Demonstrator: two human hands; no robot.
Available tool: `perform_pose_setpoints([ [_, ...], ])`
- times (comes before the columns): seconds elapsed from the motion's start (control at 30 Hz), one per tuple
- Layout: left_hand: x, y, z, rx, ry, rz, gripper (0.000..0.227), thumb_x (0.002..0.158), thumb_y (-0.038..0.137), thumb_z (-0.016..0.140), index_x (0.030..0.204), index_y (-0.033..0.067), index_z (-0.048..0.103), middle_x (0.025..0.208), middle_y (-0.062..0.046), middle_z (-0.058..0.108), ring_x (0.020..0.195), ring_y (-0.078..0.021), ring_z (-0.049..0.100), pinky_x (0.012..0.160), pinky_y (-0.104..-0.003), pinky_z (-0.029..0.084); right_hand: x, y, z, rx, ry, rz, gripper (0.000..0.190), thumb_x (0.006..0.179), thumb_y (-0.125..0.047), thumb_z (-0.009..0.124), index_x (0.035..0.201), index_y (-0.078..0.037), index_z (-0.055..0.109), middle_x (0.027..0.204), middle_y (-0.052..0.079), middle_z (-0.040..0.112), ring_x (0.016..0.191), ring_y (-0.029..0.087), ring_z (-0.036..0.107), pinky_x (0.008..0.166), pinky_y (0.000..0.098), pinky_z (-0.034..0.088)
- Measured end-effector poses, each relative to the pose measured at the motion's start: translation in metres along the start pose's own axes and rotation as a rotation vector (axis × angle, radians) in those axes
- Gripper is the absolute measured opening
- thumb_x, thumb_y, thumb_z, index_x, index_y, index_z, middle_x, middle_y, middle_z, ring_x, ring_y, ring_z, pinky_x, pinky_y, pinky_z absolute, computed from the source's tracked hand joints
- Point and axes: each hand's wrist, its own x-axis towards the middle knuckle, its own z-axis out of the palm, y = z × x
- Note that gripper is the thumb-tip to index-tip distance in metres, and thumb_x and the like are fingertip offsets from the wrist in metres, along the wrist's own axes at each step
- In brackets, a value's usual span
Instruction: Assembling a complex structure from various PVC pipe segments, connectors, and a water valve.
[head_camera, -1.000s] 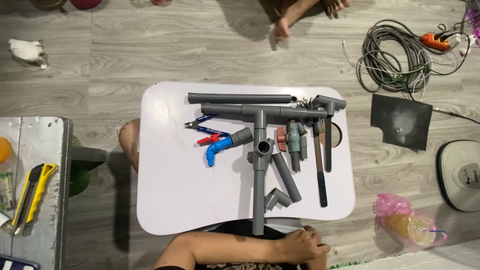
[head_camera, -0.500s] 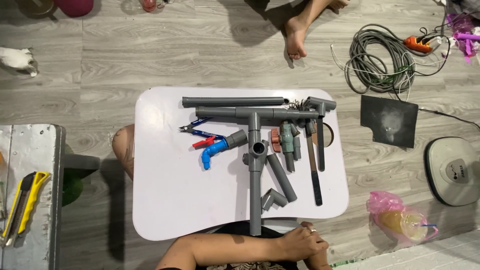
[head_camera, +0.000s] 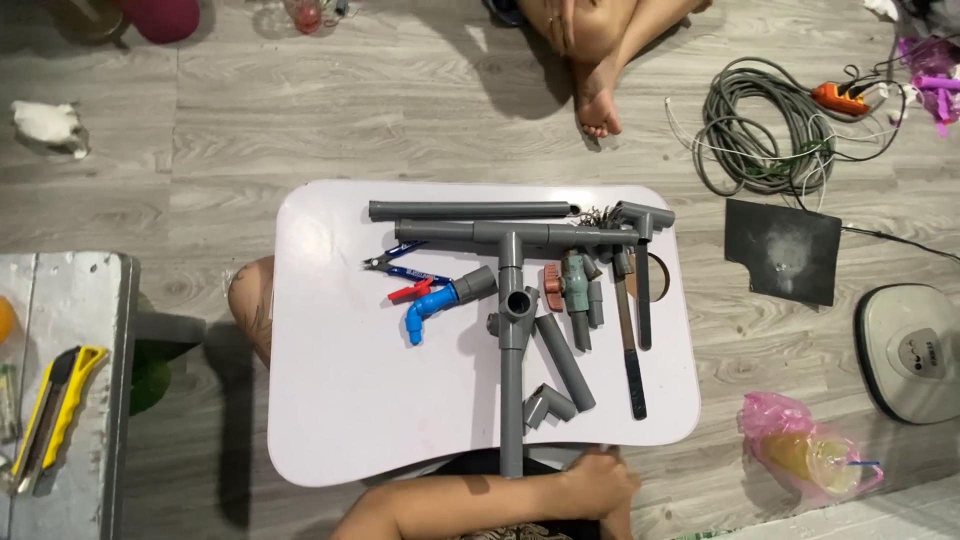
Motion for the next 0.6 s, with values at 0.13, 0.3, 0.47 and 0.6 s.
perform_pose_setpoints([
  [0.13,-0.001,-0.029,0.052,0.100,-0.290,-0.218,0.017,0.089,-0.006,0.059,0.093,-0.0016,0.075,0.090,-0.016,0.073,0.055,-0.0206,0.063,0.044,-0.032,0.056,0.111,0.048,0.008,-0.025,0.019,-0.035,0.033,0.083,-0.007,0.071,0.108,0.015,0.070,0.136,0.016,0.056,0.107,0.027,0.059,0.092,0.0348,0.047],
  [0.3,-0.010,-0.050,0.042,-0.189,-0.292,-0.249,0.036,0.108,0.013,0.028,0.119,-0.0063,0.057,0.090,-0.012,0.062,0.072,-0.0125,0.053,0.061,-0.019,0.045,0.142,0.112,0.009,0.119,0.025,0.051,0.047,0.090,-0.005,0.068,0.136,0.003,0.064,0.127,0.020,0.070,0.112,0.029,0.063,0.098,0.0365,0.046],
  [0.47,-0.029,-0.052,0.018,-0.259,-0.280,-0.201,0.035,0.106,0.012,0.030,0.118,-0.0051,0.058,0.093,-0.013,0.063,0.076,-0.0151,0.054,0.066,-0.022,0.045,0.121,0.069,0.029,-0.058,0.157,0.120,0.046,0.094,-0.011,0.060,0.137,0.007,0.062,0.127,0.021,0.070,0.116,0.029,0.064,0.101,0.0362,0.046],
  [0.6,-0.027,-0.050,0.013,-0.343,-0.255,-0.154,0.035,0.103,0.011,0.031,0.117,-0.0040,0.060,0.096,-0.014,0.064,0.081,-0.0178,0.055,0.072,-0.026,0.046,0.140,0.121,0.012,-0.237,0.156,-0.103,0.030,0.084,0.003,0.053,0.111,0.009,0.064,0.125,0.009,0.058,0.088,0.023,0.052,0.080,0.0303,0.044],
])
